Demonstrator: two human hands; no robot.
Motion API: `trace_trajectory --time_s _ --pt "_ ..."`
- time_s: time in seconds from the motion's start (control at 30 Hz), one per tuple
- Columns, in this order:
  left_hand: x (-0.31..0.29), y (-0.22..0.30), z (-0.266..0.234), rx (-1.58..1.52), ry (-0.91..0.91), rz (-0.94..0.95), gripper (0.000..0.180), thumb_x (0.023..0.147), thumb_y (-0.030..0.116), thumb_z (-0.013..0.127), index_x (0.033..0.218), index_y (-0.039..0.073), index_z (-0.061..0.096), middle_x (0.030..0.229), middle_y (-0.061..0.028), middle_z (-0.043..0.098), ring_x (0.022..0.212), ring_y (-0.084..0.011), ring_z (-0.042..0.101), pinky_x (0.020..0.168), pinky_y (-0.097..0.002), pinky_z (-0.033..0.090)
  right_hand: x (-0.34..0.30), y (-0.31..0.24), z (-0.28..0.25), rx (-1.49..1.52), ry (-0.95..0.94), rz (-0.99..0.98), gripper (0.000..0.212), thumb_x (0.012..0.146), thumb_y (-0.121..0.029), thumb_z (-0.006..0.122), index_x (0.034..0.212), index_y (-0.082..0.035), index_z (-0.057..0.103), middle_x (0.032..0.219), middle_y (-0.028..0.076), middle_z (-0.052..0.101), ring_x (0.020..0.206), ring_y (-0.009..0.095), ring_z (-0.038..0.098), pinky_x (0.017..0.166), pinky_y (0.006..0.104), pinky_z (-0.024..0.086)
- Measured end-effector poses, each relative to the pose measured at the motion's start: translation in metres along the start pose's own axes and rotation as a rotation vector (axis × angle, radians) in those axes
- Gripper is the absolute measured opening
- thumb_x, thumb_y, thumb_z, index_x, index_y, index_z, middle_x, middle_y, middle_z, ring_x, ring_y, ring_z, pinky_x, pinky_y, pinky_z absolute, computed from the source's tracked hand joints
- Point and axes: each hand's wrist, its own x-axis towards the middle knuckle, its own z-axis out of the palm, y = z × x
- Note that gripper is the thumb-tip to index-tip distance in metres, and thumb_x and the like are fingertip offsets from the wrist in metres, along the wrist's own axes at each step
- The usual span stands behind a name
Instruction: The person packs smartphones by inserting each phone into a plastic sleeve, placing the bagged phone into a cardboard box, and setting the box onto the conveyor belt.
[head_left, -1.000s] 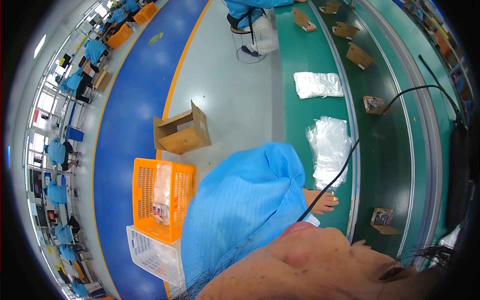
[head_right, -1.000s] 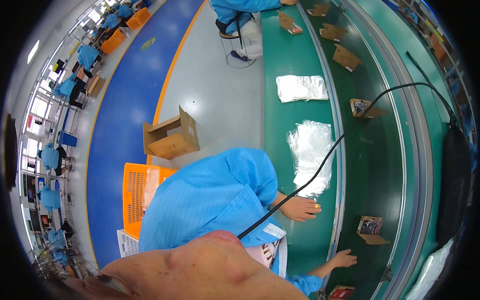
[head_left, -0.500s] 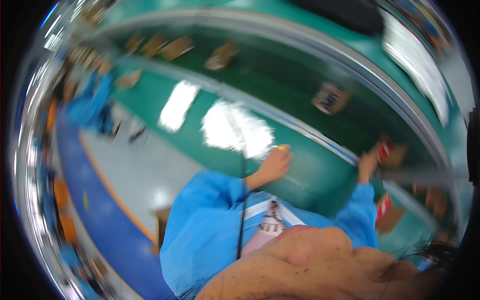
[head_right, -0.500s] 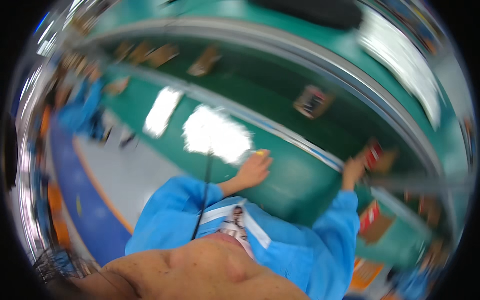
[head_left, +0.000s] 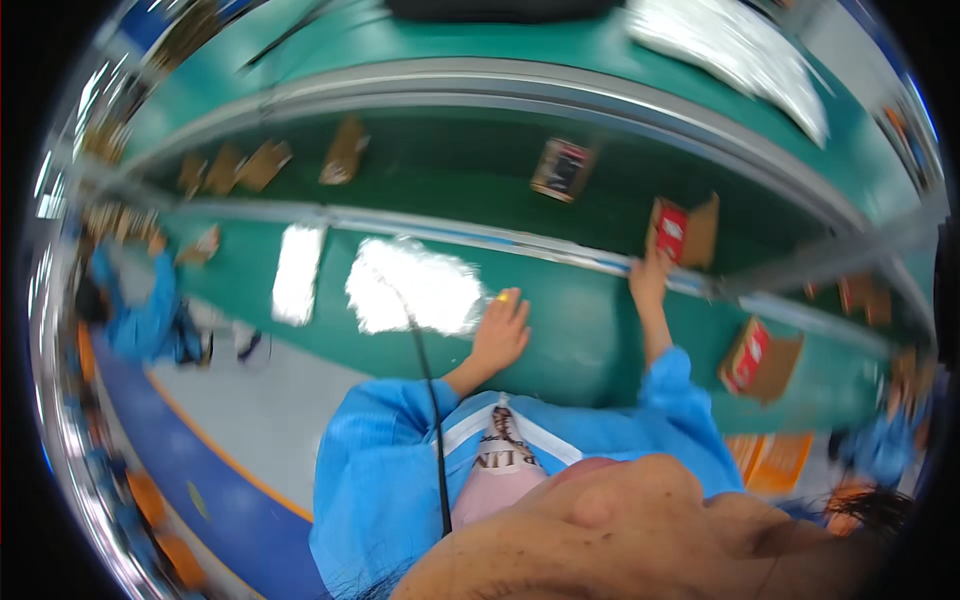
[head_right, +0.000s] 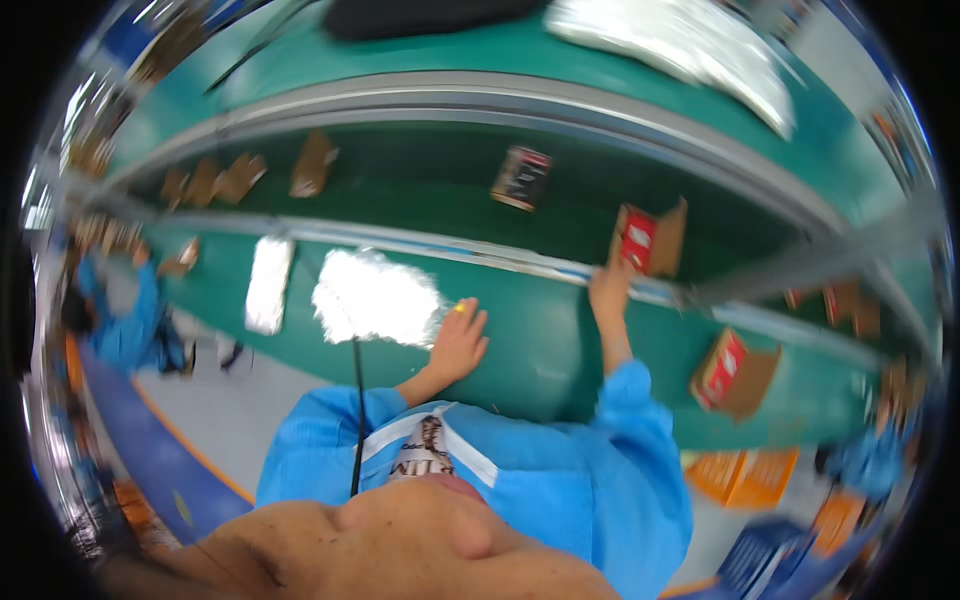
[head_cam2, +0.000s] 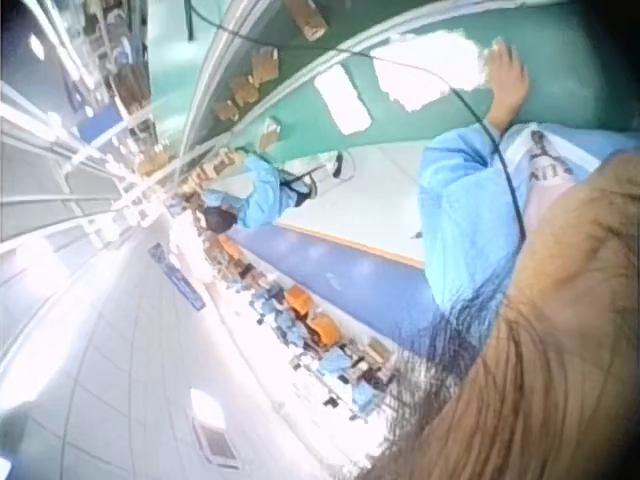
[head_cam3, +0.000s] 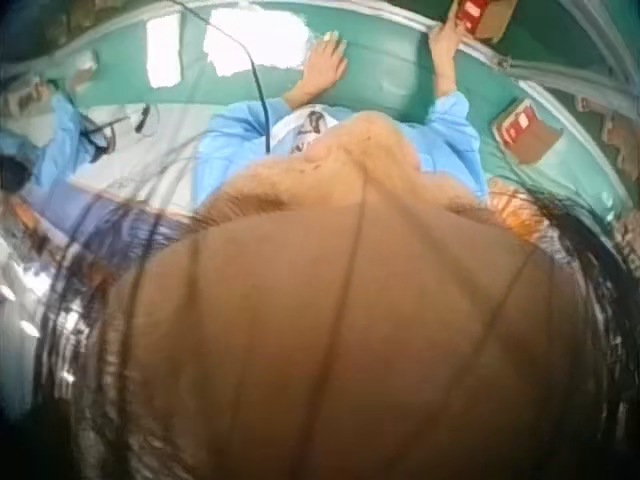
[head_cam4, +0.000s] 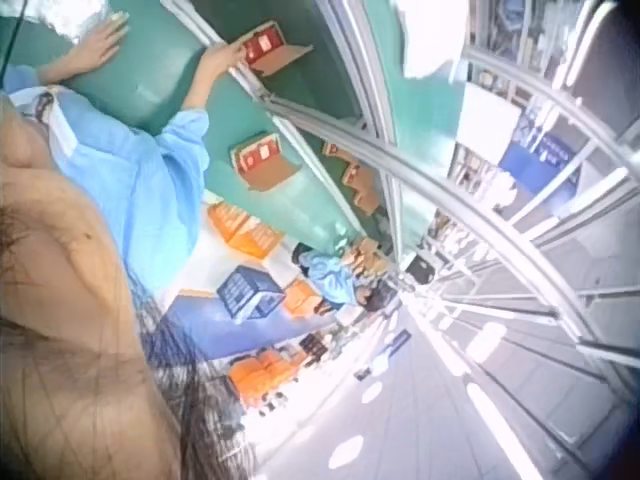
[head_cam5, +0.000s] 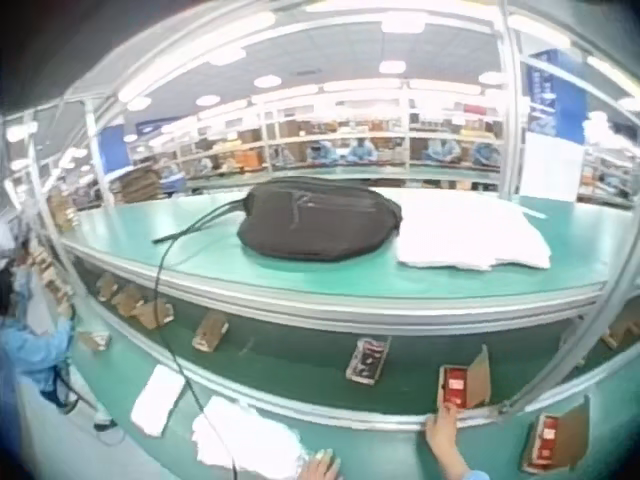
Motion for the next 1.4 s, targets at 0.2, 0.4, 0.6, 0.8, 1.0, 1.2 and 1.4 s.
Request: trace_trajectory --time_s 0.2,0.4,0.6,0.8,1.0,1.2,1.4 --pt "-0.015 -0.012 0.012 -0.032 0.070 0.048 0.049 0.077 0.022 0.062 0.120 0.000 0.050 0.135 -0.0230 0.039 0.125 -0.0384 0.039 0.104 -0.0477 0.032 -0.036 0.086 0.008 0.271 0.367 0.210 0.029 0.078 -0.023 0.065 0.081 0.006 0.064 0.073 0.021 0.063 0.073 0.034 0.061 0.071 0.0437 0.047" --pt "-0.033 -0.004 0.012 -0.003 0.159 0.059 0.050 0.075 0.023 0.064 0.116 -0.001 0.050 0.135 -0.0249 0.039 0.123 -0.0372 0.041 0.104 -0.0470 0.031 0.039 0.108 -0.010 -0.021 0.135 0.357 0.083 0.079 -0.065 0.056 0.102 0.015 0.059 0.093 0.030 0.063 0.086 0.042 0.061 0.078 0.0471 0.048" --pt "-0.036 -0.016 0.018 -0.097 0.182 0.085 0.045 0.075 0.020 0.064 0.113 0.001 0.051 0.136 -0.0249 0.037 0.125 -0.0380 0.039 0.106 -0.0479 0.029 0.045 0.072 0.010 0.076 0.029 0.217 0.074 0.088 -0.060 0.045 0.074 0.010 0.066 0.059 0.019 0.063 0.057 0.031 0.064 0.056 0.0429 0.050" --pt "-0.037 -0.023 0.009 -0.211 0.118 0.089 0.032 0.078 0.014 0.059 0.107 0.000 0.056 0.134 -0.0225 0.040 0.127 -0.0355 0.038 0.108 -0.0452 0.030 -0.063 0.046 0.002 0.226 -0.317 0.025 0.064 0.091 -0.050 0.051 0.075 0.010 0.065 0.050 0.011 0.057 0.044 0.015 0.056 0.043 0.0321 0.043" --pt "-0.066 -0.037 0.020 -0.196 0.195 0.195 0.032 0.079 0.014 0.058 0.109 0.001 0.057 0.132 -0.0216 0.043 0.125 -0.0364 0.041 0.104 -0.0449 0.034 -0.117 0.078 -0.087 -0.668 -0.932 -0.154 0.028 0.089 -0.026 0.059 0.081 0.001 0.062 0.059 0.008 0.059 0.056 0.012 0.058 0.054 0.0269 0.046" --pt "-0.060 -0.025 -0.008 -0.127 0.064 0.175 0.034 0.078 0.012 0.056 0.109 -0.001 0.054 0.135 -0.0236 0.041 0.124 -0.0381 0.041 0.104 -0.0454 0.034 -0.043 -0.225 -0.267 0.538 -0.776 -0.473 0.028 0.088 -0.021 0.060 0.102 0.004 0.061 0.086 0.010 0.065 0.078 0.015 0.061 0.068 0.0272 0.048" --pt "-0.062 -0.030 -0.002 -0.082 0.138 0.217 0.040 0.073 0.012 0.061 0.111 -0.001 0.055 0.134 -0.0225 0.042 0.125 -0.0371 0.040 0.105 -0.0438 0.033 -0.018 -0.412 -0.311 1.509 -0.979 -1.145 0.086 0.084 -0.065 0.048 0.130 0.006 0.038 0.123 0.030 0.049 0.106 0.034 0.057 0.090 0.0395 0.048"
